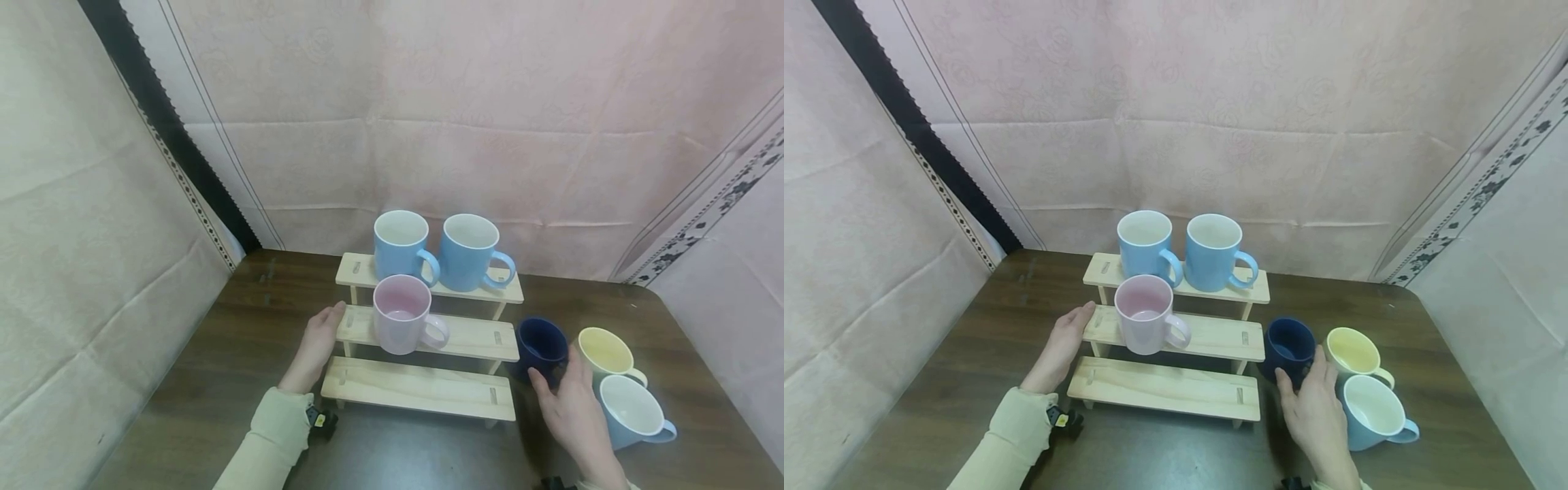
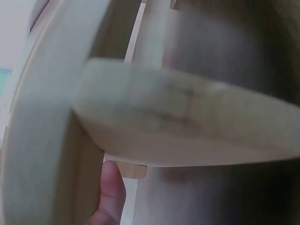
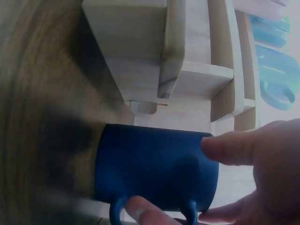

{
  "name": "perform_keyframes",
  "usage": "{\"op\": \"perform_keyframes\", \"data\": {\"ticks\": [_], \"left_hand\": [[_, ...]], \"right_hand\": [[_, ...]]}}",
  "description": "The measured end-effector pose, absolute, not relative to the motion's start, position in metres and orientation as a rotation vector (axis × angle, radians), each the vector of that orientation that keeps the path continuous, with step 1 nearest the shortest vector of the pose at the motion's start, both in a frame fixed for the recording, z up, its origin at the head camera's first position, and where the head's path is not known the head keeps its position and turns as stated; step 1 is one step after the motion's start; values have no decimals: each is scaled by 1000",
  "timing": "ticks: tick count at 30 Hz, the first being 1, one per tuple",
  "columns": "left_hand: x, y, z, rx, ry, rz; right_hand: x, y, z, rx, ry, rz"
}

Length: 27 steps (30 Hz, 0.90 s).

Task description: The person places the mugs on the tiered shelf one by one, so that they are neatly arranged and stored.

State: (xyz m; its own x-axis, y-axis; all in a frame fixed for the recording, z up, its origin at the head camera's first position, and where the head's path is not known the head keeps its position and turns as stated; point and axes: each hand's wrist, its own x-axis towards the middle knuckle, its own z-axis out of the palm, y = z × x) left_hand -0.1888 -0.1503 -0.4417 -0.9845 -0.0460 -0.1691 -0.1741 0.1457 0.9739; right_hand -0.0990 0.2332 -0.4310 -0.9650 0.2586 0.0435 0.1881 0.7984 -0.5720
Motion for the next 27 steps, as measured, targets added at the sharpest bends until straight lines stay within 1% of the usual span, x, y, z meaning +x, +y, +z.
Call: {"op": "perform_keyframes", "data": {"ticks": [10, 20, 27], "left_hand": [[-188, -150, -441, -215, 2307, 1979], [-188, -151, -439, -216, 2296, 1981], [-187, -151, -439, -214, 2294, 1992]], "right_hand": [[-91, 237, -434, -345, -2795, 787], [-89, 237, -432, -296, -2767, 800], [-88, 238, -437, -322, -2723, 818]]}}
